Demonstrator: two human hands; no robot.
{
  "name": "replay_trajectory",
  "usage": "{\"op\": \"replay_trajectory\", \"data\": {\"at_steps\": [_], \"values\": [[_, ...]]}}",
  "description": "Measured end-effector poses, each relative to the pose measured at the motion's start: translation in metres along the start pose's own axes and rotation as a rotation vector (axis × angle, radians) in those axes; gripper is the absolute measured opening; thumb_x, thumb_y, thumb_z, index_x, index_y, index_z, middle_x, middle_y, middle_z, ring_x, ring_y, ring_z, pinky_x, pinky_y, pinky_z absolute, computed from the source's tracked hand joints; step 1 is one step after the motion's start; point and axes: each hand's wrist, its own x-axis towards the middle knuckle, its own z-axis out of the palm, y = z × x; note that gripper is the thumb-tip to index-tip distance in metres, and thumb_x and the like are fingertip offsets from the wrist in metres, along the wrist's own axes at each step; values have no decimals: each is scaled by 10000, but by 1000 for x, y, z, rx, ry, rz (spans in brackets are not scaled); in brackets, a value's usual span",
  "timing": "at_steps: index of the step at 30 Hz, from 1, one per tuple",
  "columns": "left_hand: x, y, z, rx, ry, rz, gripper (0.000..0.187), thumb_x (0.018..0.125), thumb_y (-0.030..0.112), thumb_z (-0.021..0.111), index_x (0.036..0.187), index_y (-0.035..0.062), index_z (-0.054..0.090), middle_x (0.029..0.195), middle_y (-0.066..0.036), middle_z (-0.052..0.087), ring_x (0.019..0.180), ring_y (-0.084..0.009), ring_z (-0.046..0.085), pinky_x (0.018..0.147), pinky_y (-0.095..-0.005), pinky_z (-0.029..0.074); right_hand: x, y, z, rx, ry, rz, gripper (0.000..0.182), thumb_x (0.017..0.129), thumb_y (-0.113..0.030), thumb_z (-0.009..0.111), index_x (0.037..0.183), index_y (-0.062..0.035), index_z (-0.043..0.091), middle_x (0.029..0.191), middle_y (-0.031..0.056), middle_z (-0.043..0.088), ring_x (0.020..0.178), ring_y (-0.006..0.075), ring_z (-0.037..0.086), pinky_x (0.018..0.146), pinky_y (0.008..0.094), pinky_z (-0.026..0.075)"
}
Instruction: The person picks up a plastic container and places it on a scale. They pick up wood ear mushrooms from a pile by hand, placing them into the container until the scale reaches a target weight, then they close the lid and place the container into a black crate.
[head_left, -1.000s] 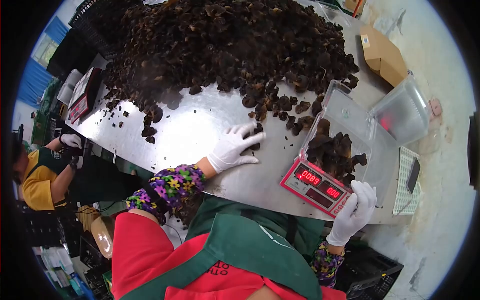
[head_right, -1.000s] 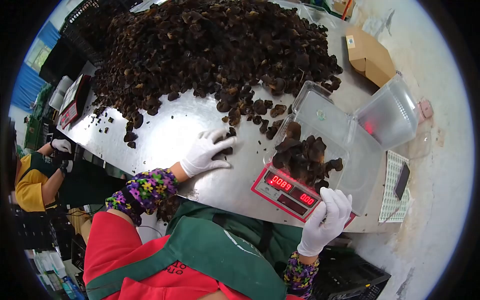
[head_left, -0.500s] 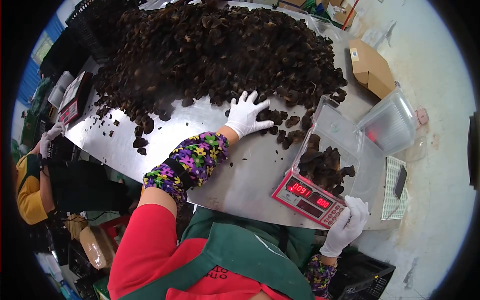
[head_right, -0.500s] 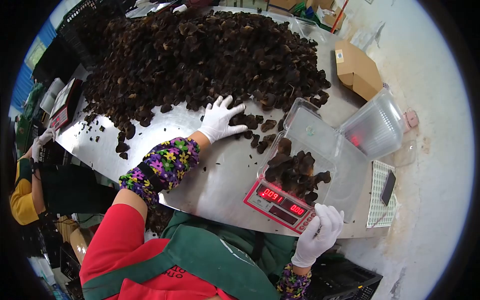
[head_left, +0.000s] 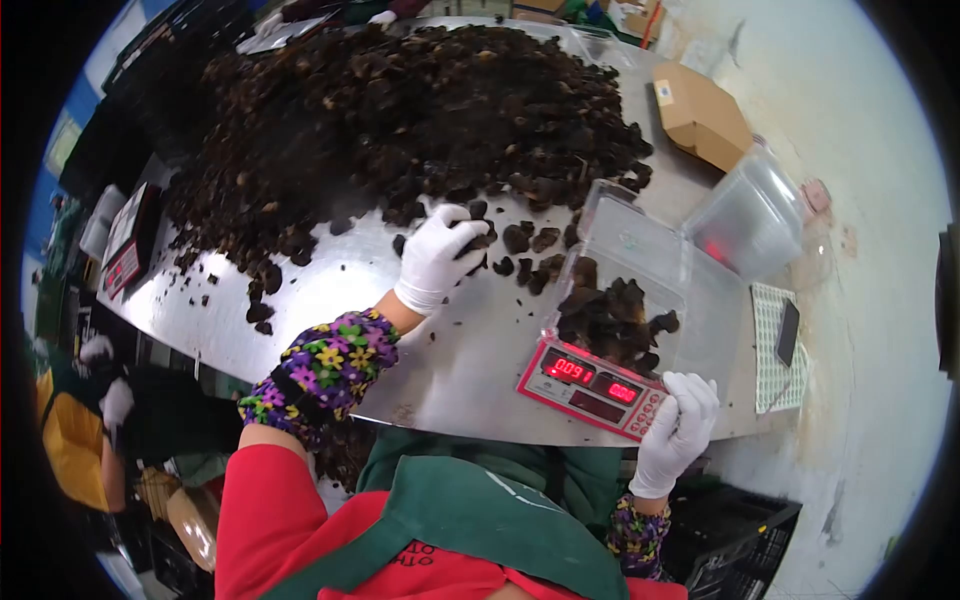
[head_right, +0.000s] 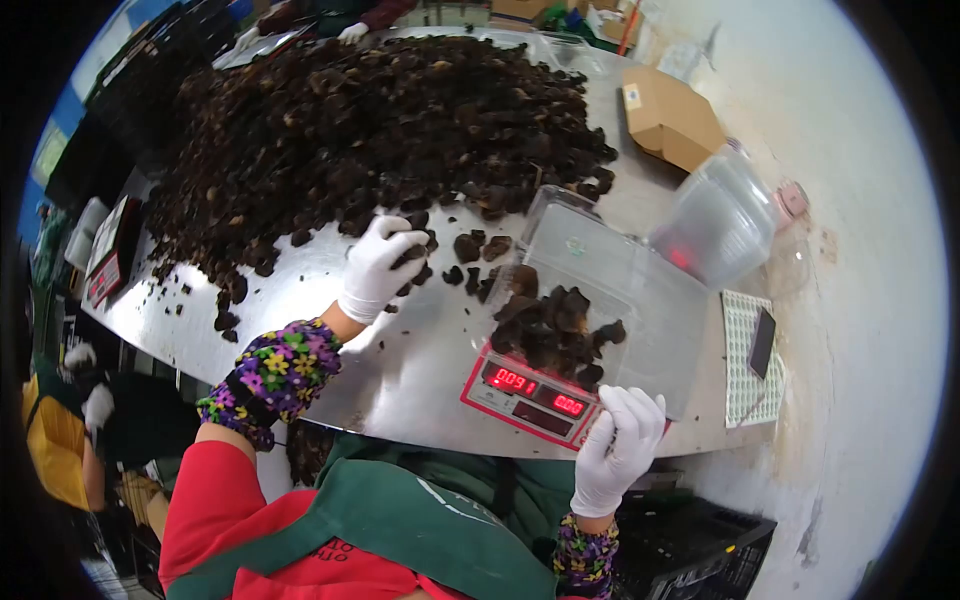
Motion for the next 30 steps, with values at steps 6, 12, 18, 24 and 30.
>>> {"op": "replay_trajectory", "data": {"at_steps": [6, 12, 18, 24, 30], "values": [[75, 99, -13, -343, -54, 162, 249, 738, 21, 781, 971, 102, 747, 1035, -93, 645, 847, -227, 676, 719, -316, 557, 0, -3, -4, -1, 27, 14, 254, 865, 5, 630, 1077, -112, 706, 1072, 48, 677, 1073, 272, 622, 1091, 488, 385], [78, 156, 35, -274, -496, 479, 238, 792, 314, 778, 973, 176, 710, 1085, -28, 618, 1006, -281, 608, 803, -406, 514, -2, 2, -13, -9, 81, 26, 261, 862, 5, 632, 1075, -121, 715, 1062, 32, 676, 1060, 256, 623, 1092, 477, 384], [69, 145, 23, -160, -476, 456, 649, 746, 547, 788, 1277, 207, 636, 1317, -110, 577, 1351, -394, 437, 1106, -557, 348, -4, 17, -21, -22, 87, 31, 276, 857, 4, 639, 1089, -126, 713, 1059, 26, 670, 1055, 250, 614, 1094, 475, 377], [60, 111, -11, -398, -335, -4, 528, 879, 367, 736, 1326, 113, 618, 1374, -141, 566, 1358, -345, 452, 1132, -439, 347, 14, 8, -13, 5, 48, -18, 255, 867, 20, 619, 1079, -96, 698, 1063, 57, 671, 1065, 273, 624, 1090, 498, 395], [-2, 79, -13, -531, -200, -229, 258, 906, 64, 651, 1162, 42, 676, 1147, -93, 686, 1159, -268, 599, 1036, -376, 435, 23, 1, 2, 17, -22, -70, 291, 854, -32, 657, 1130, -117, 698, 1129, 45, 656, 1110, 274, 588, 1076, 477, 386]]}}
